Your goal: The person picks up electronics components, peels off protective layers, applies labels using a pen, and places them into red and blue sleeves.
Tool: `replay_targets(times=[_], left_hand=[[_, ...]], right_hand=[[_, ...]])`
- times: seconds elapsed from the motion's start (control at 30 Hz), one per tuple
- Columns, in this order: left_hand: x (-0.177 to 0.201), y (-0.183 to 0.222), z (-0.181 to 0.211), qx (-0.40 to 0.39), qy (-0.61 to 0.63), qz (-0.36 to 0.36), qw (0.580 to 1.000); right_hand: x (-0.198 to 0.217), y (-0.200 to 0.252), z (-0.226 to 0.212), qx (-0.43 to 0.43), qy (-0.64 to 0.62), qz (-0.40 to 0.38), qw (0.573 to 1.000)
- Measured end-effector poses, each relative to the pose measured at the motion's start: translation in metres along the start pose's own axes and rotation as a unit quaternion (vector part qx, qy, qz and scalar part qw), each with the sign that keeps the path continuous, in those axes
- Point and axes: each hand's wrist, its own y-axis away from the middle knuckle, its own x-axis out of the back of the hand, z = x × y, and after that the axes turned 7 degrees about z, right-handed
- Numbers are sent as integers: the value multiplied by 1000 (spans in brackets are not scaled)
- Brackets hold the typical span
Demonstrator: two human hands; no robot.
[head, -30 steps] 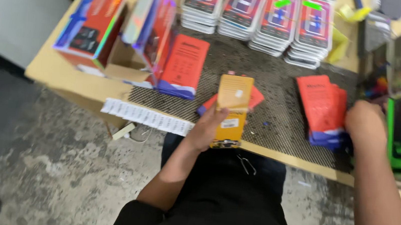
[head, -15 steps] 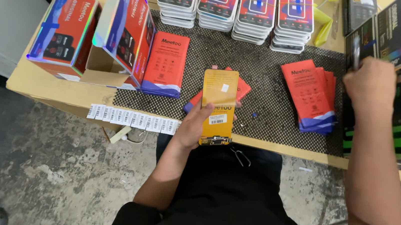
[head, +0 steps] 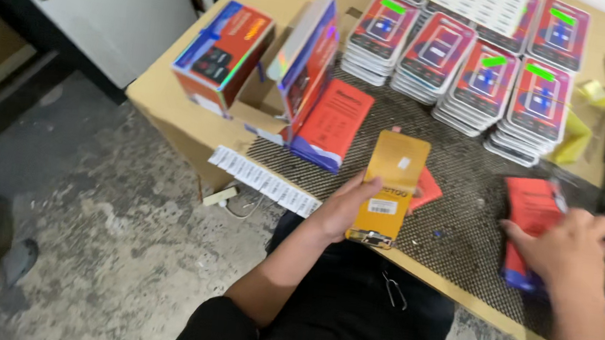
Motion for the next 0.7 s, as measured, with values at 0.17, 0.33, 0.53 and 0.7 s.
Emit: replay_targets(times=[0.17, 0.33, 0.53, 0.7], left_hand=[[8, -7, 2, 4, 50, 46, 998], [9, -6, 8, -18, 74, 14, 997], [12, -3, 12, -48, 87, 3, 995], [14, -4, 6, -2, 55, 71, 996]], right_hand=[[-12, -2, 9, -73, 3, -63, 995], [7, 8, -16, -147, -11, -91, 985], [-36, -16, 10, -82, 81, -140, 984], [6, -2, -4, -137, -45, -121, 982]])
